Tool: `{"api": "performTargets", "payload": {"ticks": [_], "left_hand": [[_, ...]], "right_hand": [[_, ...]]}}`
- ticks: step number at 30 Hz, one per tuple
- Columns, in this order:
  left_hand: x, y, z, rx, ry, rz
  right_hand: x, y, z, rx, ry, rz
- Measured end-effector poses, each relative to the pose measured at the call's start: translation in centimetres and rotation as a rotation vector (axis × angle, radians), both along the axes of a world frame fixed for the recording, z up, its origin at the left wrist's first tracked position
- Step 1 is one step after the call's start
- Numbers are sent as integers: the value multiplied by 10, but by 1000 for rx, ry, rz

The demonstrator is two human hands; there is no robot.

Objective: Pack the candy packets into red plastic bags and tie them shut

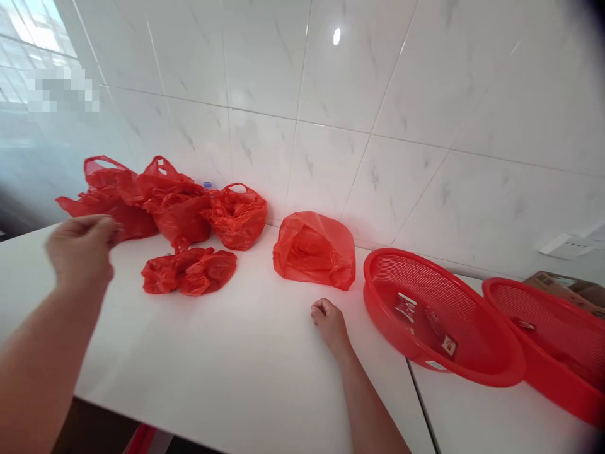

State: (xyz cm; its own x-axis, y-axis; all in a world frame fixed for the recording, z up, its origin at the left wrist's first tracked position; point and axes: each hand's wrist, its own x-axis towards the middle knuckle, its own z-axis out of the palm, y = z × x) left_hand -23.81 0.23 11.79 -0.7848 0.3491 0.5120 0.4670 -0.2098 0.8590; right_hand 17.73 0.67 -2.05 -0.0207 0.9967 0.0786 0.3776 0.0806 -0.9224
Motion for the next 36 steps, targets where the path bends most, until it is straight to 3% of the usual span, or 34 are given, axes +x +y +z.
{"api": "performTargets", "payload": {"ticks": [3, 7, 11, 12, 17, 23, 26, 30, 36], "left_hand": [[59, 29, -2, 16, 3, -354], [159, 64, -24, -82, 8, -781], [227, 98, -49, -293, 238, -1054], [238, 105, -55, -373, 375, -1071], [272, 124, -88, -460, 602, -1106], [298, 134, -123, -531, 699, -917], [302, 137, -127, -538, 727, -857], [296, 133, -121, -469, 764, -808], [274, 102, -115, -337, 852, -841]], "right_hand": [[0, 0, 1, 2, 43, -6], [2, -2, 4, -12, 91, -3], [3, -3, 4, -19, 111, 2], [3, -3, 4, -18, 112, 1], [2, 1, 4, 9, 114, 4], [3, 3, 4, 40, 96, -4], [3, 4, 3, 41, 91, -9], [4, 8, 0, 43, 111, -42], [4, 15, 0, 101, 261, -179]]}}
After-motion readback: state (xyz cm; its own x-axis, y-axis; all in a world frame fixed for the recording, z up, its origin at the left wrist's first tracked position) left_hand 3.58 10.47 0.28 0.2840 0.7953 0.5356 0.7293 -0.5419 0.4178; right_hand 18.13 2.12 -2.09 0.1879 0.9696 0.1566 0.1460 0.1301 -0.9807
